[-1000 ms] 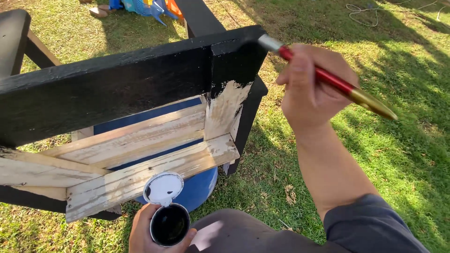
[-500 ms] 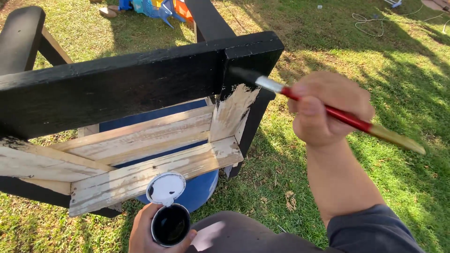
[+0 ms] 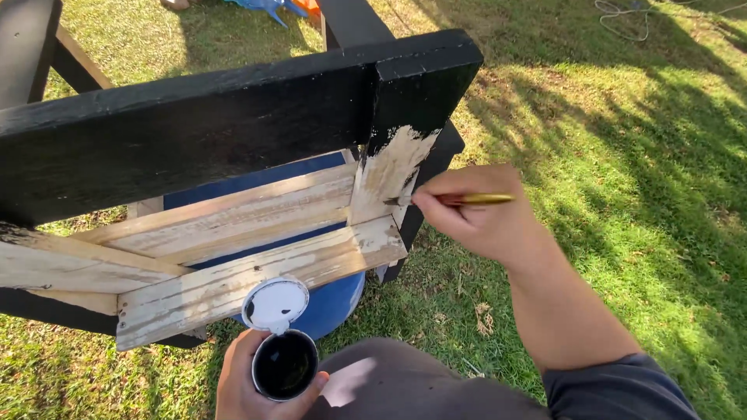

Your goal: Painting a wooden chair with black paint using a brush

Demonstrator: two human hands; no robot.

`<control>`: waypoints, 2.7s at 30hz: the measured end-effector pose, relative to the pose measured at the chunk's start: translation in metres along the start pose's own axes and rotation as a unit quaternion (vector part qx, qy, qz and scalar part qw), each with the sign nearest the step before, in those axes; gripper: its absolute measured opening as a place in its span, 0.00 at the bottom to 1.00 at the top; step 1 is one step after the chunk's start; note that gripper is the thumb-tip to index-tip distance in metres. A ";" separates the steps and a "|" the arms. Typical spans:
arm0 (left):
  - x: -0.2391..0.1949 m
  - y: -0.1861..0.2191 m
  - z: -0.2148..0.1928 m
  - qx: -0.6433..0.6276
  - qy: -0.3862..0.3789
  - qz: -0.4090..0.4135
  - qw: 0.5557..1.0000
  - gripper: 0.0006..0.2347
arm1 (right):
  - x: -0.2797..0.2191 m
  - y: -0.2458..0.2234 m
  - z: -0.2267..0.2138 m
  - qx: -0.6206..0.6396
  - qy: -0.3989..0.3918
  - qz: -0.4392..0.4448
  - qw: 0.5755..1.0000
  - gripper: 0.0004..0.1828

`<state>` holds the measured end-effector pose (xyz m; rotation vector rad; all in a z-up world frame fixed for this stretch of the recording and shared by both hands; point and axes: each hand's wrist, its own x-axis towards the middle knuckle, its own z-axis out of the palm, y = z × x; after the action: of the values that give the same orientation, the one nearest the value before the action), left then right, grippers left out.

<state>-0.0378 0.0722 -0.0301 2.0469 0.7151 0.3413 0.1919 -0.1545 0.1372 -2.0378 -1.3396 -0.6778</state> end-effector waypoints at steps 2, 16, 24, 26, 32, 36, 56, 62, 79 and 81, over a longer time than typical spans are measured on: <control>-0.001 0.002 0.000 0.005 0.003 -0.009 1.000 0.39 | -0.004 0.011 0.011 0.220 0.009 0.017 0.975 0.06; 0.000 0.008 0.005 0.046 -0.024 0.022 0.998 0.37 | -0.059 0.072 0.083 -0.056 0.257 -0.217 0.940 0.07; 0.005 0.012 0.001 0.045 -0.035 -0.036 0.998 0.37 | -0.058 0.047 0.059 -0.003 0.063 -0.132 0.989 0.04; 0.003 0.008 0.003 0.021 -0.023 0.032 0.999 0.36 | -0.036 0.055 0.047 0.061 0.173 -0.193 0.964 0.09; 0.003 0.005 0.005 0.032 -0.016 0.026 0.999 0.37 | -0.041 0.032 0.018 -0.080 0.329 -0.244 0.909 0.08; 0.000 0.000 0.004 0.027 -0.016 0.076 0.997 0.37 | -0.044 0.029 0.061 -0.062 0.254 -0.175 0.949 0.05; 0.002 -0.003 -0.003 0.006 -0.021 0.108 0.994 0.36 | -0.030 0.004 0.047 -0.064 0.254 -0.163 0.951 0.18; 0.001 -0.008 -0.005 0.009 -0.021 0.096 0.995 0.36 | -0.039 0.003 0.079 0.028 -0.076 -0.039 0.996 0.16; 0.003 -0.002 -0.005 -0.006 -0.019 0.068 0.997 0.35 | -0.054 0.003 0.025 0.151 0.323 0.117 0.927 0.10; 0.003 -0.001 -0.003 0.004 -0.025 0.043 0.999 0.36 | -0.069 0.014 0.040 0.378 0.243 0.478 0.754 0.13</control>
<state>-0.0370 0.0768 -0.0291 2.0909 0.5995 0.3349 0.1841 -0.1730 0.0588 -1.4022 -0.0801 -0.0974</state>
